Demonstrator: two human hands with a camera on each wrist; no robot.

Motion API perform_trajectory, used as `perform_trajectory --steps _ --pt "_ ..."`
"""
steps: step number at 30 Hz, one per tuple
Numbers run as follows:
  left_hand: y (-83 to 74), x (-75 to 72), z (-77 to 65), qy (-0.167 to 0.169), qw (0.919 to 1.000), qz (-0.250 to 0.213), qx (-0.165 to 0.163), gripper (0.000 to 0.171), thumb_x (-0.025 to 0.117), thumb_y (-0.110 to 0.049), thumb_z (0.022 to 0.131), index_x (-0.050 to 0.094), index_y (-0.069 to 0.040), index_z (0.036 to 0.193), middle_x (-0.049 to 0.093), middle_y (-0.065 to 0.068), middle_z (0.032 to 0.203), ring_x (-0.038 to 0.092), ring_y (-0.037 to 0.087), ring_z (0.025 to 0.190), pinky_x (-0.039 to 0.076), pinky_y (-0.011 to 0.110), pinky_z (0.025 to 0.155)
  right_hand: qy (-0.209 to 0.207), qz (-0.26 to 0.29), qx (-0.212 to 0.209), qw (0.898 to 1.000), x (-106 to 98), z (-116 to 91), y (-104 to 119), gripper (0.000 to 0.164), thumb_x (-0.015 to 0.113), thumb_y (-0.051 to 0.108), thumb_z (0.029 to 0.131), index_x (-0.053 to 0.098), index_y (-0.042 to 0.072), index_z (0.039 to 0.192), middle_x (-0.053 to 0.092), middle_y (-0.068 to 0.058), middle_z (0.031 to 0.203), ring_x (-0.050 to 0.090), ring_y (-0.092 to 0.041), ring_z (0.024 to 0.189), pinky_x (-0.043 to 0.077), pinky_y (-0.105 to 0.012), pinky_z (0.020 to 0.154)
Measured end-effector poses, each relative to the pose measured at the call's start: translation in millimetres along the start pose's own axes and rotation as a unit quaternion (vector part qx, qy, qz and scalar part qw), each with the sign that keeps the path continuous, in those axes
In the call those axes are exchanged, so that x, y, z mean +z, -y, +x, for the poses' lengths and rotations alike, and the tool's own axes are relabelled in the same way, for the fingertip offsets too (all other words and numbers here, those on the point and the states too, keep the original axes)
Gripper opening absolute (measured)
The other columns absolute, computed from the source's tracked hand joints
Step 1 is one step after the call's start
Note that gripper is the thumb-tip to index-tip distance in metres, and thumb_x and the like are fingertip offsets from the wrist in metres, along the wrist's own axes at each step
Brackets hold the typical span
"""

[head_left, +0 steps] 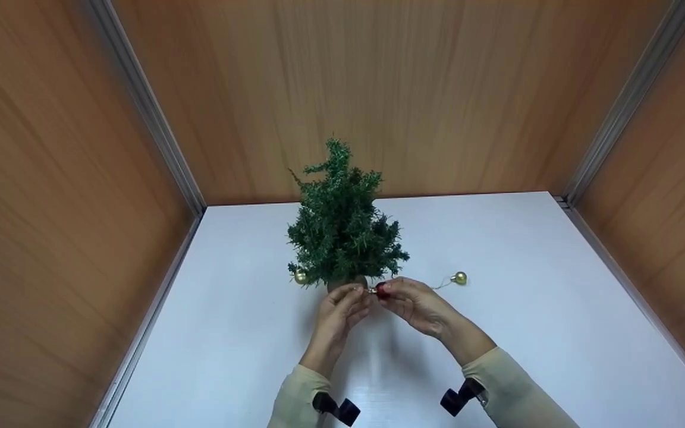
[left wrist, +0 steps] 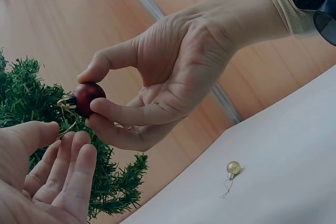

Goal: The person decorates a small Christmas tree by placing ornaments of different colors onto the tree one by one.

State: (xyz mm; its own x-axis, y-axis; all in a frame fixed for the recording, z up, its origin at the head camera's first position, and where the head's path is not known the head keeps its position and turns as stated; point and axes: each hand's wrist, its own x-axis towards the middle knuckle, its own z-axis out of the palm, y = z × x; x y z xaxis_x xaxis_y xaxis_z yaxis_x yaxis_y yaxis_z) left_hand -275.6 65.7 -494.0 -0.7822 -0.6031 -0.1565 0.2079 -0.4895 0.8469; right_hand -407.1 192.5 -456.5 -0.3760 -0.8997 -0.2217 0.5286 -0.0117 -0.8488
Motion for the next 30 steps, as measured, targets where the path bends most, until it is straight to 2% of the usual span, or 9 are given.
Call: perform_trajectory --steps 11,16,30 --pt "-8.0 -0.4 0.1 -0.02 0.9998 0.007 0.008 0.009 0.066 -0.008 0.093 0.066 -0.003 0.101 0.071 0.003 0.087 0.07 0.013 0.078 0.061 0.026 0.072 0.001 0.006 0.001 1.0 -1 -3 -4 0.002 0.061 0.004 0.095 0.062 0.004 0.098 0.068 -0.006 0.099 0.069 -0.014 0.092 0.056 -0.024 0.091" --pt "-11.1 -0.8 0.6 -0.024 0.9995 0.005 0.017 0.006 0.066 -0.007 0.093 0.066 -0.003 0.098 0.069 0.003 0.086 0.07 0.012 0.075 0.061 0.024 0.07 0.013 0.0 0.004 1.0 -1 -3 -8 0.006 0.056 0.004 0.098 0.061 0.007 0.098 0.067 -0.005 0.099 0.068 -0.013 0.092 0.056 -0.025 0.091" --pt "-17.4 4.0 -1.2 -0.011 0.9989 0.022 0.039 0.009 0.066 -0.006 0.092 0.065 -0.001 0.101 0.069 0.003 0.087 0.07 0.012 0.078 0.061 0.025 0.073 0.025 -0.004 0.028 0.999 -6 1 -17 0.005 0.054 0.009 0.099 0.058 0.009 0.102 0.061 -0.006 0.105 0.063 -0.018 0.098 0.056 -0.029 0.092"
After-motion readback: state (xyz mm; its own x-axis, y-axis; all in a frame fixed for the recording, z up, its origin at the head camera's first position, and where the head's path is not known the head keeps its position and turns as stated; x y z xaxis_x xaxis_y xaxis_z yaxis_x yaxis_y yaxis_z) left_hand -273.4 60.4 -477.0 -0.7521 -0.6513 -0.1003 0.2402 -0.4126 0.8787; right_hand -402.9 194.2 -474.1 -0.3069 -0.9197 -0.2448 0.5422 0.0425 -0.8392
